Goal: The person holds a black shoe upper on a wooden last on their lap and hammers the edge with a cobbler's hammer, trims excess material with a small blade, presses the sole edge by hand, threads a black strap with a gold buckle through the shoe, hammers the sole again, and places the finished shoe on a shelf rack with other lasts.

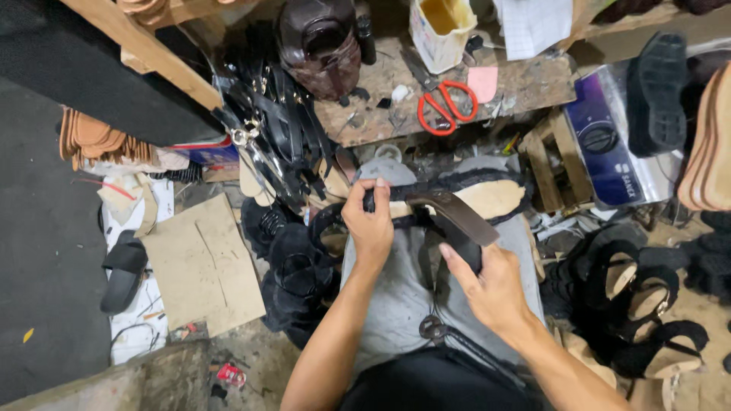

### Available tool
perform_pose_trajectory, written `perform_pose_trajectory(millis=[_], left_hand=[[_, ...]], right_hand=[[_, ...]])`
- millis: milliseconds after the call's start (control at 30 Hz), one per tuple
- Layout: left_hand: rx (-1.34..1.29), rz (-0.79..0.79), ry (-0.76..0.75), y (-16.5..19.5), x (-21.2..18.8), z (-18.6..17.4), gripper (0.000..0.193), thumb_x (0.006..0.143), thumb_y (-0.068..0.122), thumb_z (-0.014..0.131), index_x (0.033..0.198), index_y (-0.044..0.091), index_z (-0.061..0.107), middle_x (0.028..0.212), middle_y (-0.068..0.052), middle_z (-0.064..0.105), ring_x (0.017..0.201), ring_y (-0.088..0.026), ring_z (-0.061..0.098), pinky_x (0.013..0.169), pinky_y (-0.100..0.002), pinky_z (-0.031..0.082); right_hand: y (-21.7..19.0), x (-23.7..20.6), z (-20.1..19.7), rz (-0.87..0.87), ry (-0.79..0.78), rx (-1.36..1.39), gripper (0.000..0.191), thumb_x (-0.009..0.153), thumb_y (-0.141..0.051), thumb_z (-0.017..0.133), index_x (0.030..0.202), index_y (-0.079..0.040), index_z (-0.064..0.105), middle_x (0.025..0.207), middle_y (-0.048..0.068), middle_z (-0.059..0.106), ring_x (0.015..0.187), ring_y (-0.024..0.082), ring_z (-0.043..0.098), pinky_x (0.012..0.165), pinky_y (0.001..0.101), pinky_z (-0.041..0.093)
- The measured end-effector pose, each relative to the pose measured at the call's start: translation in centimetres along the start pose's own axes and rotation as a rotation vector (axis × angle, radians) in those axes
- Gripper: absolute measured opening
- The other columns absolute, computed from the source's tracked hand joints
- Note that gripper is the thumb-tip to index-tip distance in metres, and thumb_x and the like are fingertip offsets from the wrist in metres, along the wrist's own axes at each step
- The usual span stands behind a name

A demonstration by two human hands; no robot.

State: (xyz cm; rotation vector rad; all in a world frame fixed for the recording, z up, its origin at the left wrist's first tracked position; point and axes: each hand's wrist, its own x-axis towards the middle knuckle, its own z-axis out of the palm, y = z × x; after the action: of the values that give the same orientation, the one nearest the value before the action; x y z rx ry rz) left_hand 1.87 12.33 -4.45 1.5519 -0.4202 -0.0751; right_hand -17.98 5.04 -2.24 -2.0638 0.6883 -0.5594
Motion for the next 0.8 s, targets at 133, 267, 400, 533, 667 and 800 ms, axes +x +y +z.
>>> perform_pose_trajectory(millis=[133,267,400,533,667,800], left_hand=[[0.034,0.017,0.004,-0.1,-0.1,-0.1,0.016,0.101,0.01,0.064,0.093,-0.003,0.065,0.081,-0.005,0.067,0.078,-0.01,0.057,0.074,-0.028,0.05],[-0.02,-0.01,0.009,-0.1,0.0,0.0,0.017,0.102,0.01,0.062,0.092,-0.003,0.065,0.083,-0.005,0.068,0.081,-0.01,0.06,0.078,-0.028,0.051],[0.009,-0.016,-0.014,0.1,0.0,0.0,0.017,0.101,0.011,0.063,0.091,-0.002,0.065,0.082,-0.004,0.069,0.079,-0.01,0.06,0.077,-0.028,0.051],[0.029,-0.037,-0.001,0.3,0.0,-0.2,0.017,0.101,0.012,0.063,0.092,-0.003,0.065,0.081,-0.004,0.068,0.079,-0.01,0.058,0.076,-0.028,0.05],[-0.032,-0.001,-0.026,0.3,0.5,-0.1,0.018,0.103,0.012,0.062,0.092,-0.003,0.064,0.083,-0.004,0.068,0.081,-0.009,0.058,0.078,-0.027,0.05],[-0.016,-0.011,-0.018,0.2,0.8,0.1,0.017,0.102,0.011,0.063,0.093,-0.003,0.064,0.082,-0.004,0.067,0.08,-0.009,0.057,0.076,-0.027,0.049]], right_hand=[[-2.2,0.4,0.1,-0.12,0.186,0.383,0.016,0.101,-0.018,0.063,0.108,-0.004,0.061,0.084,0.008,0.063,0.069,0.017,0.057,0.064,0.0313,0.048],[-2.5,2.0,-0.6,0.084,-0.075,-0.067,0.012,0.098,-0.014,0.069,0.101,-0.003,0.072,0.063,0.011,0.058,0.052,0.021,0.056,0.054,0.0346,0.045],[-2.8,1.4,-2.2,0.134,0.017,0.066,0.022,0.093,-0.014,0.069,0.11,-0.001,0.066,0.066,0.007,0.061,0.053,0.017,0.057,0.052,0.0321,0.046],[-4.7,-1.2,-3.1,-0.14,0.177,0.432,0.019,0.102,-0.016,0.06,0.112,0.0,0.056,0.08,0.009,0.062,0.064,0.017,0.06,0.059,0.0314,0.051],[-5.1,-3.2,-3.6,-0.347,0.29,0.835,0.031,0.108,-0.026,0.067,0.117,-0.001,0.051,0.088,0.011,0.059,0.073,0.019,0.061,0.069,0.0354,0.058],[-2.3,-5.0,-4.4,-0.439,0.324,0.954,0.051,0.101,-0.05,0.066,0.114,-0.002,0.053,0.09,0.013,0.066,0.069,0.024,0.066,0.067,0.0438,0.062]])
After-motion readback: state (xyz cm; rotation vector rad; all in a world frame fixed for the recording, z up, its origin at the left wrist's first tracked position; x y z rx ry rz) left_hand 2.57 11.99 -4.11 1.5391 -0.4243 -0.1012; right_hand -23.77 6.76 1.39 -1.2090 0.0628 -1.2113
